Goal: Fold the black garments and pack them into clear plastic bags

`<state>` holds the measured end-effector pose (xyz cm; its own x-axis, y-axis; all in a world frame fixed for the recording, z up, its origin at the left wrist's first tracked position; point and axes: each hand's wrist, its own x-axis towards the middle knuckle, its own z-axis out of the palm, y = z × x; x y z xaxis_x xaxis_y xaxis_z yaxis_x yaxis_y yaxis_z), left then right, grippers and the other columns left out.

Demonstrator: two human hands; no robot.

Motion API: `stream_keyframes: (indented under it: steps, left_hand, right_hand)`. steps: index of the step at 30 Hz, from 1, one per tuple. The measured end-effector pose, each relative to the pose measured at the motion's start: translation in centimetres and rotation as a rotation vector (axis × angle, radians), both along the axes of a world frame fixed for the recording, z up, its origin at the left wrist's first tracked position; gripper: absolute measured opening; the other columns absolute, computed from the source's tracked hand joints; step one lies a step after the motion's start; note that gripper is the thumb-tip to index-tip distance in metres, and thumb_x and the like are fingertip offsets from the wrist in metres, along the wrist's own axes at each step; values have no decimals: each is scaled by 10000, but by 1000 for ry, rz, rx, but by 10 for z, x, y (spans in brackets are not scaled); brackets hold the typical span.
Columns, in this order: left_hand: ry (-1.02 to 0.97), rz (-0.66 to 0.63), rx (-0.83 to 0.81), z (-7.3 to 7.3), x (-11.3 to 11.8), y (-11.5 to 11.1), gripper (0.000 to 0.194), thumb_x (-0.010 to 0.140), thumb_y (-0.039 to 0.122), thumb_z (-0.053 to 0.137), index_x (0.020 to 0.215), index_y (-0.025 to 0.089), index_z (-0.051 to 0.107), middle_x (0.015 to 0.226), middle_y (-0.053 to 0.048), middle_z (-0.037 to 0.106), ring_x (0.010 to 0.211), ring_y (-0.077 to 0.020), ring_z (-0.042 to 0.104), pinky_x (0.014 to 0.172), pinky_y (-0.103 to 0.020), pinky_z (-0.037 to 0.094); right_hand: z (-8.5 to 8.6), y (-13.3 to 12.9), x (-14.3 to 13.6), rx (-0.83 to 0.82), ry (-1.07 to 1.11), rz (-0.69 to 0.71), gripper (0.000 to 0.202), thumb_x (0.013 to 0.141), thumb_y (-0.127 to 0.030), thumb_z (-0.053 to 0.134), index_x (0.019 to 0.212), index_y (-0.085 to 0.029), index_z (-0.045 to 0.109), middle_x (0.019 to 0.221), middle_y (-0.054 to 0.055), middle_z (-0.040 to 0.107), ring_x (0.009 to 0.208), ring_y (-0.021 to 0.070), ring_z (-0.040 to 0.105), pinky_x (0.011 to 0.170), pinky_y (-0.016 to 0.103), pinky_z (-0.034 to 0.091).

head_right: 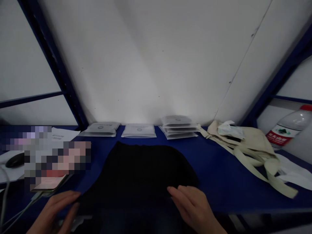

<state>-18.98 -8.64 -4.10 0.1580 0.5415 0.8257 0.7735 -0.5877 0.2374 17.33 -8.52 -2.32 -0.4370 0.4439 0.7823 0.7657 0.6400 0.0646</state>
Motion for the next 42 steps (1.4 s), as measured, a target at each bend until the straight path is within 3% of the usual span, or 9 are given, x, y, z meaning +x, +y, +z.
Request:
stream_keyframes:
  steps: [3,7,12,17,21,27,33,38,42]
  left_hand:
    - [-113,55,1,25,18,14,175,797,137,537,938,238,564,868,5,627,796,-141,617,753,-267,496]
    - [-181,108,-128,63,35,52,110,838,256,502,914,213,568,869,-11,620,814,-159,597,766,-289,472]
    - [-199,135,-334,89,49,118,131,798,248,499,861,189,597,820,-13,647,748,-164,592,712,-274,453]
    - [-19,206,-654,70,54,175,121,737,175,539,811,171,634,831,-52,675,806,-192,610,721,-267,424]
    - [98,236,-800,48,54,196,112,730,175,548,789,164,642,852,-74,680,833,-209,615,726,-272,420]
    - [93,231,-852,37,50,201,145,756,212,551,876,167,620,888,-62,678,842,-192,616,710,-251,423]
    - [130,329,-907,39,47,200,188,781,314,548,874,166,616,914,-86,677,879,-229,616,704,-276,421]
    - [158,398,-909,39,47,200,183,795,341,525,832,184,611,905,-86,680,874,-231,624,694,-273,421]
    - [162,405,-887,40,48,200,178,801,332,507,837,193,610,916,-80,681,870,-227,626,693,-275,422]
  right_hand:
    - [11,10,4,-100,36,-28,268,843,-113,463,1024,-265,589,721,-5,702,616,120,659,585,209,501]
    - [36,41,6,-414,96,-164,218,870,-265,429,957,-226,625,827,52,711,637,157,648,610,260,480]
    - [60,102,5,-523,244,-179,269,848,-400,437,925,-207,606,572,-8,578,473,134,479,505,255,373]
    - [50,157,8,-774,187,-81,192,812,-348,474,817,-189,581,605,-7,586,540,138,514,561,256,378]
    - [30,173,11,-928,160,-85,206,805,-363,470,787,-183,569,537,-17,567,516,142,521,555,258,372]
    - [26,171,23,-958,214,-149,288,822,-443,435,736,-185,531,551,-18,550,501,126,492,539,253,361]
    - [40,166,46,-1188,210,-147,428,841,-547,359,784,-169,551,689,37,589,593,149,531,565,271,395]
    - [58,150,52,-1334,99,-85,408,788,-564,468,899,-204,625,892,50,632,845,204,556,739,291,402]
    - [67,143,49,-1451,37,-143,338,733,-522,551,864,-227,652,846,19,627,813,197,541,688,273,382]
